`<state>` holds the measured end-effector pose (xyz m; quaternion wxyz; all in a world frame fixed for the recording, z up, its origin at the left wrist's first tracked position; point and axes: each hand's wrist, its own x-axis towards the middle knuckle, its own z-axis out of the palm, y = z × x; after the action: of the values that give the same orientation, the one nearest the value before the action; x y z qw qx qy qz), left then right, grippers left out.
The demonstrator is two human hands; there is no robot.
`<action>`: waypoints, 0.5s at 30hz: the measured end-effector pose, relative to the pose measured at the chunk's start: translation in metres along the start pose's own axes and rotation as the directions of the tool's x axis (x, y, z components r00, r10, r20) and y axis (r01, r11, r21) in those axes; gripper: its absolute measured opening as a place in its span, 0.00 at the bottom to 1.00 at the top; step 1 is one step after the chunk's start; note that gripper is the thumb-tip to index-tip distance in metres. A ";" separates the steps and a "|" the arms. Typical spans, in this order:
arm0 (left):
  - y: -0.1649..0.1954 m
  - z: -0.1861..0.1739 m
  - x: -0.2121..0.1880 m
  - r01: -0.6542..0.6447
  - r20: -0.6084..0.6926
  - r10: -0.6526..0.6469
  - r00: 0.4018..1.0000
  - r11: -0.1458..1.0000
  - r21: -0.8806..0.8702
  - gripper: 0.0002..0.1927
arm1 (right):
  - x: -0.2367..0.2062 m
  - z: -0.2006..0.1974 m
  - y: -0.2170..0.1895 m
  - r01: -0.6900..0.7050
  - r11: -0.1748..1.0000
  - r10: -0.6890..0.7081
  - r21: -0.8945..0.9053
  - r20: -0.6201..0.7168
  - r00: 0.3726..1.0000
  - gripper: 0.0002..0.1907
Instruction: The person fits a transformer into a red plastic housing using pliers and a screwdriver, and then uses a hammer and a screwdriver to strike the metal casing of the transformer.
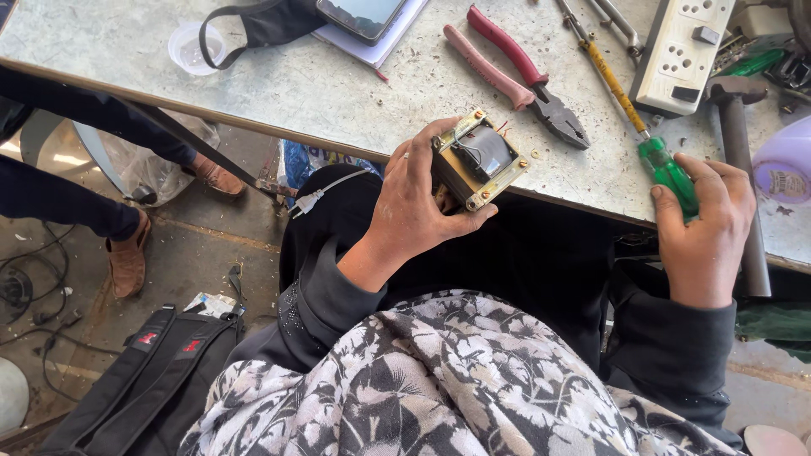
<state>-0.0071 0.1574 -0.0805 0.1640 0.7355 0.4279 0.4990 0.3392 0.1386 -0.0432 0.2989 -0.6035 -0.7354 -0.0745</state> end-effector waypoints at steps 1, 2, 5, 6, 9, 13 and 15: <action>0.001 0.000 0.000 0.012 0.001 -0.012 1.000 1.000 -0.001 0.53 | 0.000 -0.001 0.001 -0.020 1.000 0.020 0.017 0.019 1.000 0.18; 0.002 0.000 0.001 0.014 -0.009 -0.014 1.000 1.000 0.023 0.54 | 0.000 -0.001 0.001 -0.039 0.999 0.038 0.034 0.038 0.999 0.18; 0.006 0.001 0.000 0.023 -0.032 -0.021 0.999 0.998 0.054 0.55 | 0.001 -0.003 -0.002 -0.048 0.997 0.046 0.052 0.040 0.998 0.18; 0.007 0.000 0.000 0.021 -0.036 -0.020 0.999 0.999 0.038 0.56 | 0.002 -0.003 -0.004 -0.043 0.998 0.041 0.053 0.030 0.999 0.17; 0.010 -0.002 0.000 0.018 -0.013 -0.018 1.000 1.000 0.010 0.58 | 0.004 -0.005 -0.010 -0.060 0.997 0.058 0.049 0.046 0.997 0.17; 0.009 -0.005 0.003 0.011 0.054 -0.008 0.998 0.998 -0.058 0.59 | 0.005 -0.004 -0.011 -0.044 0.998 0.042 0.041 0.041 0.998 0.16; 0.009 -0.008 0.005 -0.034 0.075 0.035 0.997 0.999 -0.013 0.61 | 0.005 -0.003 -0.010 -0.036 0.999 0.034 0.033 0.037 0.999 0.16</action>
<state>-0.0094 0.1546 -0.0678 0.1758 0.7602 0.4055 0.4762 0.3305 0.1385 -0.0361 0.2969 -0.6125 -0.7312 -0.0460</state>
